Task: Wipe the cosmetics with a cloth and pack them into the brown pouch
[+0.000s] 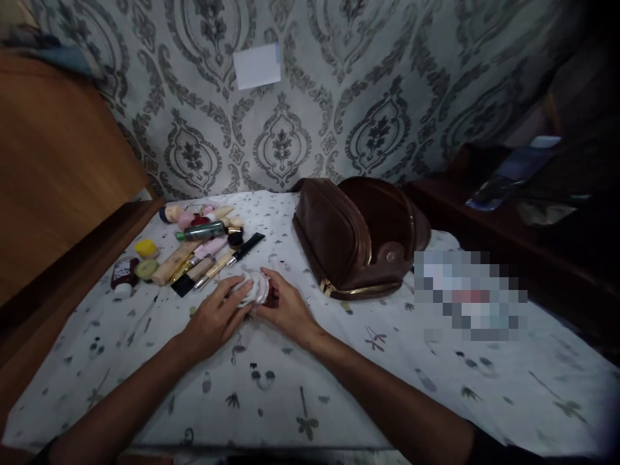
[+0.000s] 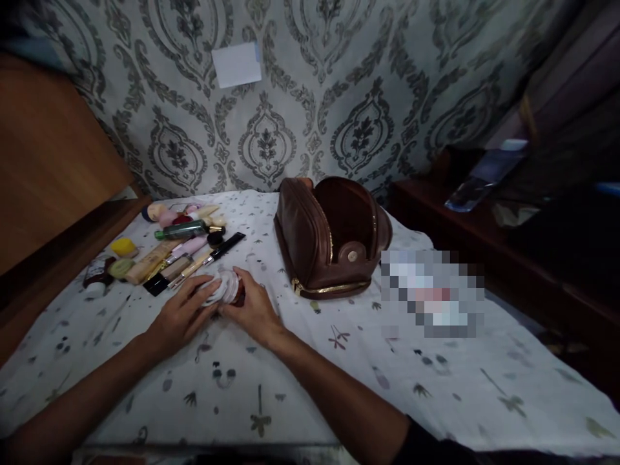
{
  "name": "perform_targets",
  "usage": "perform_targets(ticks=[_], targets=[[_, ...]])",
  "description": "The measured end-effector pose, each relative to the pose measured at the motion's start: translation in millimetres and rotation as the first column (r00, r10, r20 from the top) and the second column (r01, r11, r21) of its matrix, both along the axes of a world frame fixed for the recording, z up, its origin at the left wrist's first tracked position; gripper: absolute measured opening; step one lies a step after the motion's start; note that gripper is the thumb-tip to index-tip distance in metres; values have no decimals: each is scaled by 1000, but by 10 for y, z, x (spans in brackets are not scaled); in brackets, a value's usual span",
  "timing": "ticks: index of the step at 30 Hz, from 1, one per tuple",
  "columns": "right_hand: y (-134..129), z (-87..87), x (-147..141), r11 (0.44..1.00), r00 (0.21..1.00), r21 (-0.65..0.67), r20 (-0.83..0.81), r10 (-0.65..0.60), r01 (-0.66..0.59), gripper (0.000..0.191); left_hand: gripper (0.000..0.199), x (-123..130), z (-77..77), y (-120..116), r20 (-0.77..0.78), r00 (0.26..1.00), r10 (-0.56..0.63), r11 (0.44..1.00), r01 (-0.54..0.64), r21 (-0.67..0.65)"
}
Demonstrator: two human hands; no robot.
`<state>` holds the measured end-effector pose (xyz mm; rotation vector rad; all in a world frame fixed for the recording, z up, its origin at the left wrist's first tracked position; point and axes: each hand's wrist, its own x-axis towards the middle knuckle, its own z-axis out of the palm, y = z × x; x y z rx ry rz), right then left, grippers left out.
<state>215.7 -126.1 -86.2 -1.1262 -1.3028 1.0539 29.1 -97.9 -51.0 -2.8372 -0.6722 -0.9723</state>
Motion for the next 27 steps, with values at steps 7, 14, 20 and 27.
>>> perform_targets(ticks=[7, 14, 20, 27], targets=[[-29, 40, -4, 1000, 1000, -4, 19, 14, -14, 76, 46, 16, 17, 40, 49, 989, -136, 987, 131, 98], [-98, 171, -15, 998, 998, 40, 18, 55, -56, 66, 41, 103, 39, 31, 40, 998, -50, 989, 43, 144], [-104, 191, -19, 996, 997, 48, 21, 75, -76, 60, 35, 135, 80, 57, 48, 993, 110, 990, -114, 79], [-86, 166, -25, 998, 998, 37, 33, 55, -56, 67, 31, 115, 143, 92, 32, 974, 224, 967, -219, -132]])
